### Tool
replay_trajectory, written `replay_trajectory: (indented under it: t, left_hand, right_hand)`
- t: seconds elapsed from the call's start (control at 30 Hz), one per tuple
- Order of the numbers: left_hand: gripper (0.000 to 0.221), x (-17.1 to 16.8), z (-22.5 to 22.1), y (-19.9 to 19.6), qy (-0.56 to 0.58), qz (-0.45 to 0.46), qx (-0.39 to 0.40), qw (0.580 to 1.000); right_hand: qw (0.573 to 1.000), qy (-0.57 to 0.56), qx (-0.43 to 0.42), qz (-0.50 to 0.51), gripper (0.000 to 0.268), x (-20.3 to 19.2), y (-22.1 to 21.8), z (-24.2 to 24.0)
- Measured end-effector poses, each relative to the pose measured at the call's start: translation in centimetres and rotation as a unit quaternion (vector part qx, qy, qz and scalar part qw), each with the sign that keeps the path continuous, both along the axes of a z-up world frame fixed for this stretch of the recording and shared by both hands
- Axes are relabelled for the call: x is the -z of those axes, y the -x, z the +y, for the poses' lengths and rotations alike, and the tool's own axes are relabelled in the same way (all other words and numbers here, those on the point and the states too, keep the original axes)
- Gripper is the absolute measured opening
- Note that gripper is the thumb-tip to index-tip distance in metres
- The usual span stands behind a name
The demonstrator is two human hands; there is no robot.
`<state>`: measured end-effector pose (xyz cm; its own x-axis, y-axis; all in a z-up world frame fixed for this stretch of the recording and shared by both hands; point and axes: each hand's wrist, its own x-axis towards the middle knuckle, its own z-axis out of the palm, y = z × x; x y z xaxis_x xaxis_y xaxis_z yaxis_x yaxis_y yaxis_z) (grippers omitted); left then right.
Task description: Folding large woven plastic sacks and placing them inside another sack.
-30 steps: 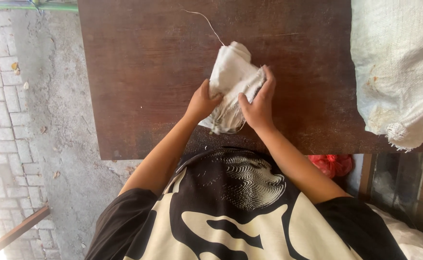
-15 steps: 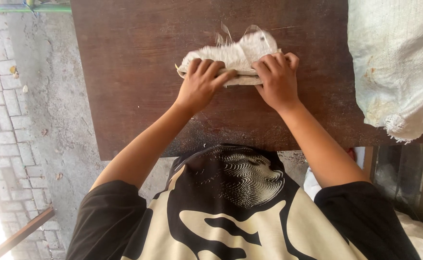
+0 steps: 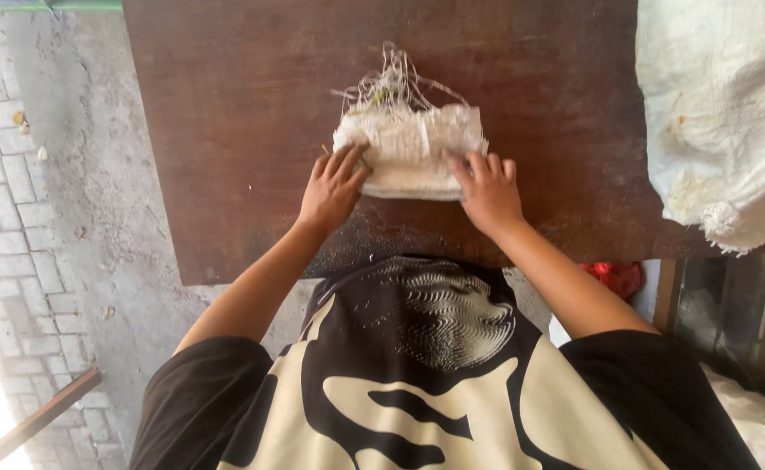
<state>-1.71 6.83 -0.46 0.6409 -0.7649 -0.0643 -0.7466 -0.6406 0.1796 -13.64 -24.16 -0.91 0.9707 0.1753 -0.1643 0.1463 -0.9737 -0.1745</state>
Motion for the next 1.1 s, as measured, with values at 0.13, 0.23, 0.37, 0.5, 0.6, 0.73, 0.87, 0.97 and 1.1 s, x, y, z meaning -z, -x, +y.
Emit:
replay_trajectory:
  t: [0.13,0.23,0.37,0.5,0.6,0.73,0.87,0.97,1.1]
  left_hand:
    - [0.061,-0.9,1.1,1.9,0.022,0.020,0.034,0.999]
    - [0.090,-2.2,0.1,2.1,-0.009,0.109,-0.036,0.993]
    - [0.095,0.1,-0.3,1.3,-0.087,0.068,-0.028,0.993]
    - [0.083,-0.2,-0.9,-0.1,-0.051,-0.029,0.037,0.998]
    - [0.077,0.4,-0.7,0.0,-0.064,0.035,0.039,0.997]
    - [0.104,-1.6,-1.8,-0.6,-0.109,0.155,0.002,0.982]
    - [0.096,-4.5,-3.1,-1.3,-0.191,0.157,0.038,0.968]
    - [0.108,-5.1,-3.7,-2.2,-0.191,0.145,0.055,0.969]
    - [0.108,-1.3,-2.5,-1.7,-0.154,0.098,0.103,0.978]
  right_hand:
    - [0.999,0.011,-0.003,0.036,0.081,-2.0,0.8,1.2]
    - [0.998,-0.001,-0.002,0.056,0.066,-5.3,-0.3,2.7]
    - [0.994,0.039,-0.044,0.097,0.064,-5.6,-2.2,3.2]
    - [0.994,0.033,-0.051,0.087,0.073,-3.2,-0.9,2.8]
    - [0.994,0.081,-0.071,-0.005,0.069,1.9,1.1,1.7]
    - [0.996,0.071,-0.055,0.024,0.092,-1.6,-0.3,2.5]
    - [0.988,0.045,-0.036,0.147,0.111,-4.4,-2.1,3.2]
    - [0.985,0.087,-0.075,0.129,0.101,-5.6,-3.5,3.2]
    - [0.978,0.096,-0.134,0.125,0.095,-4.7,-3.9,2.9]
